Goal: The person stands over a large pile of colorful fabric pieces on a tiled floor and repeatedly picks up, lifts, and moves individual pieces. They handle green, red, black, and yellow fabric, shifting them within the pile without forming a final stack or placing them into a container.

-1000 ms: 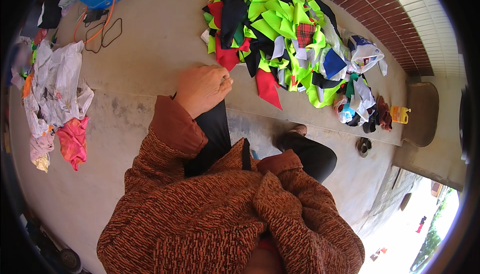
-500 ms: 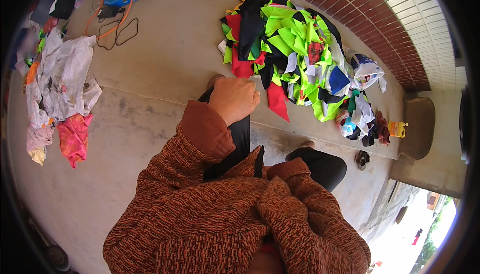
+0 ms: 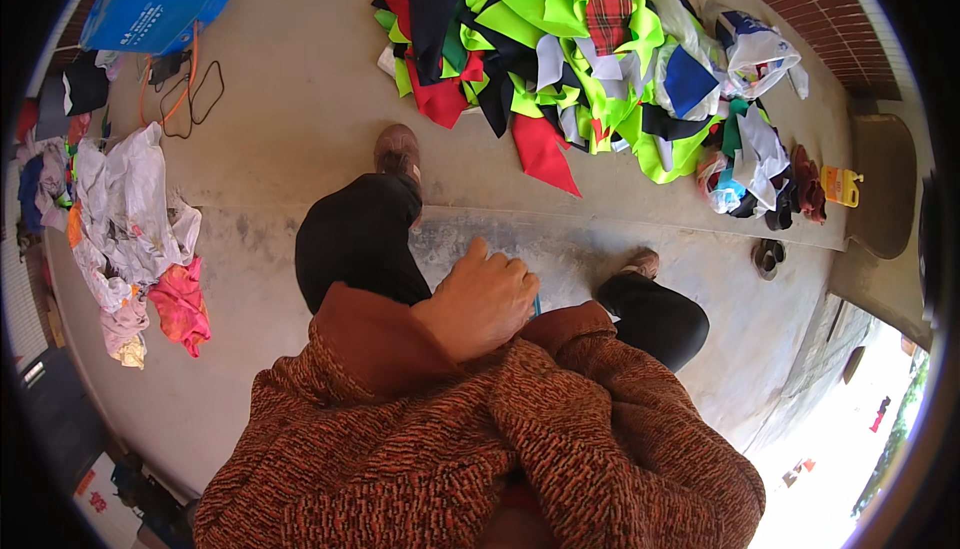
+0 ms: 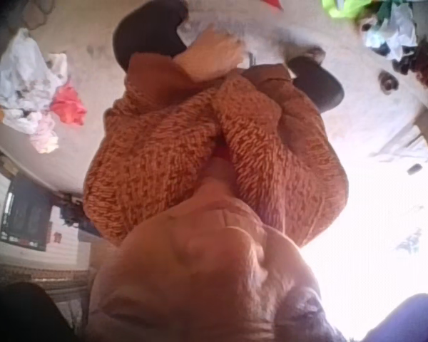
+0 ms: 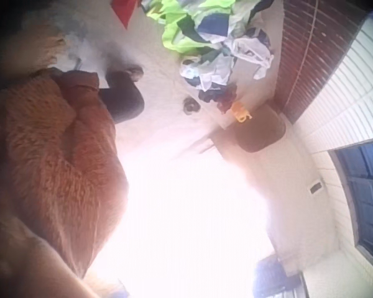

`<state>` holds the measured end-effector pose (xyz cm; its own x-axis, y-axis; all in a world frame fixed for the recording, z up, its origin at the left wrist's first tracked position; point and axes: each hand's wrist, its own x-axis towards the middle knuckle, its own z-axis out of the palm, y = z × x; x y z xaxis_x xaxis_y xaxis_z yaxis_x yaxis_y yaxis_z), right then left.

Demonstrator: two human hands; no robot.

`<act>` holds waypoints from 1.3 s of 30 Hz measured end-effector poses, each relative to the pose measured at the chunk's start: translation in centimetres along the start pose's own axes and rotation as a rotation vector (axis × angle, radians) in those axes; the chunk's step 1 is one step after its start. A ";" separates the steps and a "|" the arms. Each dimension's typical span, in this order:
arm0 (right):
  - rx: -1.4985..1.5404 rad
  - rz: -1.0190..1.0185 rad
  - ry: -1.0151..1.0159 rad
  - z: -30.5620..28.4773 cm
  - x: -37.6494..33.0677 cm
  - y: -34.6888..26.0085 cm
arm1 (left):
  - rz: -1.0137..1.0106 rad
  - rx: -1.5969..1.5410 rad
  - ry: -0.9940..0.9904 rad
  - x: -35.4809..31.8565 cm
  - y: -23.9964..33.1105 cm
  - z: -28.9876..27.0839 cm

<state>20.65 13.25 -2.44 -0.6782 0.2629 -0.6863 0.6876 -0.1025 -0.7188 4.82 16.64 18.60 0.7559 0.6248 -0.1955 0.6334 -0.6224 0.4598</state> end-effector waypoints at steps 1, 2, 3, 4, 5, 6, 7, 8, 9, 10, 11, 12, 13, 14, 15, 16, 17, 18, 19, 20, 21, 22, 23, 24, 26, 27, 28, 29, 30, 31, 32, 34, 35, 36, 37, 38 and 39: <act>0.015 -0.026 -0.021 -0.1 0.6 0.3 | -0.030 -0.030 -0.089 0.1 -0.3 1.2; 0.032 -0.014 -0.014 -0.6 0.0 1.0 | -0.057 -0.091 -0.156 0.8 -0.9 2.1; 0.048 -0.004 -0.014 -0.9 -0.4 1.7 | -0.074 -0.094 -0.172 1.1 -1.1 2.7; 0.071 -0.002 -0.017 -1.3 -0.5 2.4 | -0.097 -0.087 -0.191 1.9 -1.2 2.3; 0.082 -0.011 -0.027 -1.6 -0.3 2.7 | -0.135 -0.073 -0.205 2.6 -1.3 2.0; 0.095 -0.018 -0.040 -1.8 -0.3 3.0 | -0.101 -0.077 -0.130 3.3 -1.6 2.5; 0.100 -0.019 -0.043 -1.9 -0.6 3.1 | -0.107 -0.075 -0.125 4.2 -1.9 2.0; 0.102 -0.015 -0.051 -1.9 -0.8 3.1 | -0.114 -0.071 -0.118 5.1 -2.1 1.4; 0.100 -0.022 -0.061 -1.8 -0.6 3.3 | -0.122 -0.065 -0.109 5.7 -2.3 1.0; 0.083 -0.021 -0.065 -2.0 -0.8 3.2 | -0.149 -0.061 -0.097 6.1 -2.4 0.4; 0.065 -0.016 -0.068 -2.1 -1.2 2.9 | -0.169 -0.054 -0.065 6.6 -2.6 0.1; 0.045 -0.008 -0.071 -2.1 -1.5 2.7 | -0.189 -0.046 -0.023 7.2 -2.8 -0.1; 0.022 0.002 -0.073 -2.2 -1.8 2.7 | -0.200 -0.039 -0.017 7.9 -3.1 -0.4; 0.012 0.019 -0.076 -2.4 -2.0 2.7 | -0.207 -0.035 -0.017 8.4 -3.4 -0.5; -0.005 0.033 -0.072 -2.6 -2.1 2.9 | -0.216 -0.031 -0.023 8.9 -3.7 -0.3; -0.021 0.041 -0.067 -3.0 -2.2 3.0 | -0.208 -0.041 0.008 9.2 -3.9 -0.1; -0.028 0.044 -0.066 -2.7 -2.4 3.1 | -0.206 -0.054 -0.012 9.4 -3.9 -0.1; -0.045 0.045 -0.055 -3.0 -2.3 3.3 | -0.200 -0.068 -0.037 9.6 -4.0 -0.2; -0.055 0.047 -0.045 -3.1 -2.2 3.6 | -0.185 -0.091 -0.081 9.7 -4.0 0.3; -0.064 0.043 -0.039 -2.9 -2.2 3.7 | -0.193 -0.111 -0.052 9.2 -4.2 1.1; -0.076 0.040 -0.038 -3.0 -2.0 4.0 | -0.197 -0.133 -0.026 8.4 -5.0 2.0; -0.086 0.042 -0.040 -3.2 -1.9 4.1 | -0.195 -0.152 0.000 7.5 -5.3 2.2; -0.095 0.048 -0.030 -3.0 -2.4 4.3 | -0.219 -0.113 -0.016 7.0 -5.1 1.8; -0.089 0.062 -0.023 -2.5 -2.8 4.7 | -0.242 -0.073 -0.030 6.7 -4.9 1.4; -0.087 0.085 -0.024 -1.6 -3.7 5.3 | -0.269 -0.017 -0.024 6.5 -4.4 0.5; -0.082 0.099 -0.026 -1.2 -4.2 5.6 | -0.270 -0.005 -0.014 6.6 -4.3 0.2; -0.064 0.109 -0.035 -0.6 -4.3 6.1 | -0.277 -0.001 -0.015 6.4 -3.8 0.2; -0.048 0.123 -0.040 -0.1 -4.5 6.4 | -0.249 -0.011 0.008 5.9 -3.0 0.2; -0.008 0.140 -0.042 0.7 -4.7 6.7 | -0.223 -0.021 0.032 5.2 -2.3 -0.2; 0.007 0.159 -0.041 1.4 -4.7 7.0 | -0.201 -0.028 0.058 4.7 -1.8 -0.6; 0.036 0.173 -0.041 2.0 -4.6 7.2 | -0.162 -0.151 0.040 4.5 -1.9 -0.4; 0.061 0.189 -0.048 2.2 -4.5 7.0 | -0.095 -0.396 -0.006 3.8 -3.4 0.2; 0.077 0.185 -0.053 2.2 -4.1 6.4 | -0.191 -0.245 -0.033 3.0 -4.5 0.7; -0.151 0.060 -0.054 1.8 -5.2 4.9 | -0.282 -0.099 -0.054 2.4 -5.5 1.0; -0.156 0.070 -0.059 2.1 -3.8 5.9 | -0.374 0.048 -0.076 2.0 -6.2 1.3; -0.138 0.118 -0.053 3.1 -2.9 9.2 | -0.400 0.069 -0.133 2.9 -5.1 0.4; -0.126 0.155 -0.052 4.1 -2.0 12.1 | -0.337 0.011 -0.074 3.4 -4.3 0.4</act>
<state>29.28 7.55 -10.27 -0.5719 0.2028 -0.7949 0.8096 -0.0165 -0.5867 4.77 21.28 15.60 0.5138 0.7603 -0.3973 0.8509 -0.3925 0.3493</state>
